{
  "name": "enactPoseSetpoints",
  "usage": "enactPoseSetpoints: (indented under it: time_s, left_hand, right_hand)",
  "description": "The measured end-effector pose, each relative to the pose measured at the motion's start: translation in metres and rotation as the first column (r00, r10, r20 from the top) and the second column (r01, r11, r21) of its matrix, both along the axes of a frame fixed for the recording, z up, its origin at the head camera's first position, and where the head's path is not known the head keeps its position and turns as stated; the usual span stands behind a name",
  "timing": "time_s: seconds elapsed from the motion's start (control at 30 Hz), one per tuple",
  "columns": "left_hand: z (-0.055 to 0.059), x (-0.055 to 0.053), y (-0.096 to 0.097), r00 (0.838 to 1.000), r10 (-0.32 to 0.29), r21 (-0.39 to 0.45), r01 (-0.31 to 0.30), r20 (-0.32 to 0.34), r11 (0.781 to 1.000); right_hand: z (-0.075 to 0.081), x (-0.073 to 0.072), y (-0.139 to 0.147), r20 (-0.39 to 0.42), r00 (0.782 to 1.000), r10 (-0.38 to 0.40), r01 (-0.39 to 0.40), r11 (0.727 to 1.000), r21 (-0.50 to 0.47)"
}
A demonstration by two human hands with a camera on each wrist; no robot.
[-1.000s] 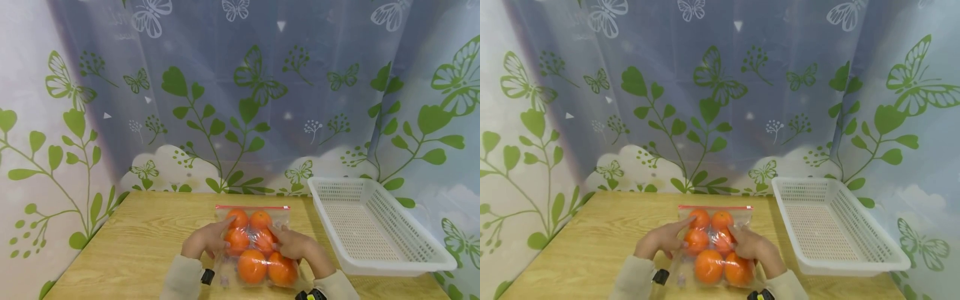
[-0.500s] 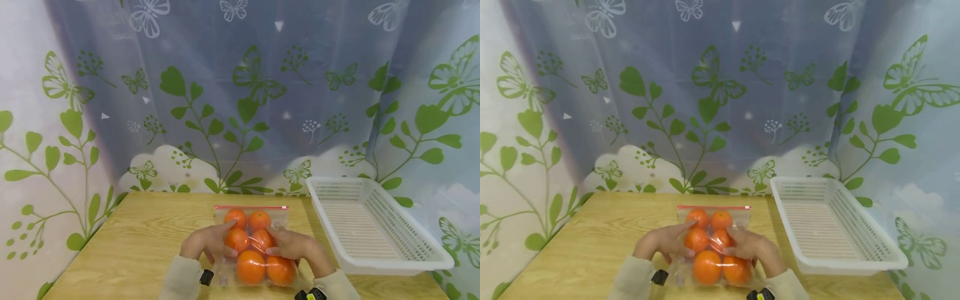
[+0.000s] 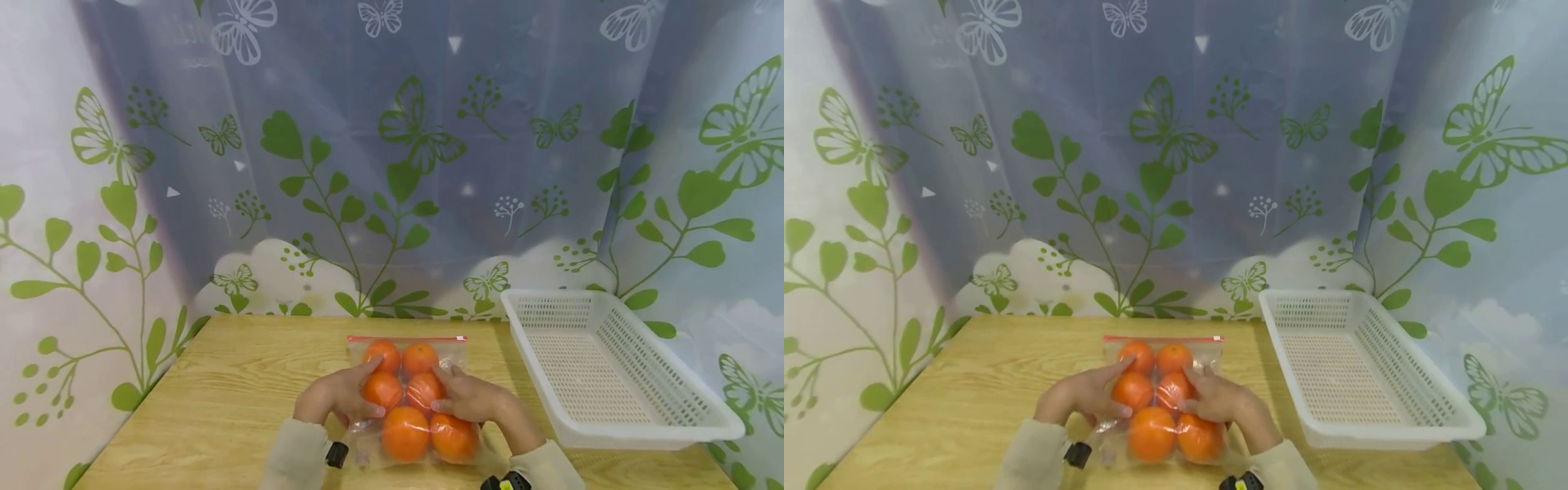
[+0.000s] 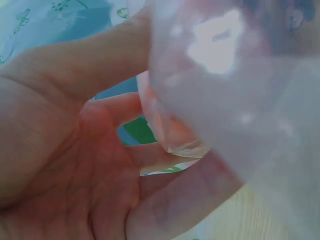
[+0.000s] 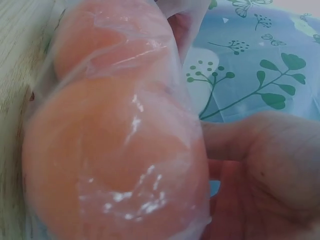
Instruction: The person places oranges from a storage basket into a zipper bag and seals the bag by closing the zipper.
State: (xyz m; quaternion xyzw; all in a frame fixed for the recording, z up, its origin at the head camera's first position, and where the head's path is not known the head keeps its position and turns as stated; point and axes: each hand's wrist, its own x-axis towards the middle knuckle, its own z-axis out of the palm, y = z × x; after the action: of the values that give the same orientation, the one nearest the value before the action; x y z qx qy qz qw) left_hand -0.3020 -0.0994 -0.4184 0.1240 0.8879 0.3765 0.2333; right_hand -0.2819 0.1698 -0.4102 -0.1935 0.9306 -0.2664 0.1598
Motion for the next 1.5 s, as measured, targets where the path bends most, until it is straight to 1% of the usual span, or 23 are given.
enactPoseSetpoints:
  time_s: [0.17,0.23,0.4,0.63,0.83,0.93,1.03,1.1,1.17,1.3,1.4,1.5]
  left_hand:
    - [-0.003,-0.003,0.001,0.999,0.030,0.034,-0.030,0.014,0.999]
    - [-0.004,-0.004,0.001,1.000,0.028,0.037,-0.028,0.008,0.999]
    - [-0.004,-0.005,0.004,1.000,0.014,0.033,-0.013,-0.021,0.999]
    - [-0.001,-0.004,0.007,0.999,0.014,-0.003,-0.014,-0.042,1.000]
    - [0.001,-0.004,0.007,0.999,0.002,-0.036,-0.003,-0.047,0.999]
    - [0.003,-0.004,0.006,0.998,-0.012,-0.054,0.009,-0.059,0.998]
    - [0.004,-0.003,0.004,0.996,-0.026,-0.082,0.019,-0.080,0.996]
    - [0.005,-0.002,0.004,0.993,-0.043,-0.113,0.031,-0.109,0.993]
    - [0.006,0.000,0.003,0.987,-0.058,-0.143,0.036,-0.149,0.989]
    - [0.008,0.003,0.005,0.973,-0.072,-0.156,0.038,-0.218,0.987]
    - [0.010,0.004,0.009,0.972,-0.063,-0.135,0.033,-0.227,0.990]
    - [0.011,0.006,0.012,0.970,-0.057,-0.160,0.018,-0.238,0.987]
  right_hand:
    - [-0.002,-0.002,0.001,-0.008,1.000,-0.008,0.008,1.000,-0.003]
    - [-0.002,-0.003,0.001,-0.005,1.000,-0.006,0.006,1.000,-0.008]
    - [-0.002,0.000,0.003,0.026,0.999,-0.030,0.031,0.999,-0.025]
    - [-0.002,0.002,0.005,0.043,0.997,-0.067,0.069,0.997,-0.039]
    - [0.000,0.003,0.006,0.026,0.998,-0.056,0.057,0.998,-0.024]
    - [0.001,0.004,0.006,0.036,0.997,-0.066,0.068,0.997,-0.030]
    - [0.002,0.004,0.005,0.047,0.996,-0.074,0.075,0.997,-0.028]
    - [0.001,0.005,0.005,0.048,0.996,-0.071,0.072,0.997,-0.022]
    - [0.002,0.005,0.004,0.032,0.998,-0.056,0.056,0.998,-0.009]
    - [0.004,0.006,0.004,-0.019,1.000,-0.020,0.020,1.000,0.021]
    - [0.005,0.007,0.004,-0.042,0.999,-0.008,0.010,0.999,0.036]
    - [0.004,0.008,0.004,-0.052,0.999,-0.001,0.003,0.999,0.037]
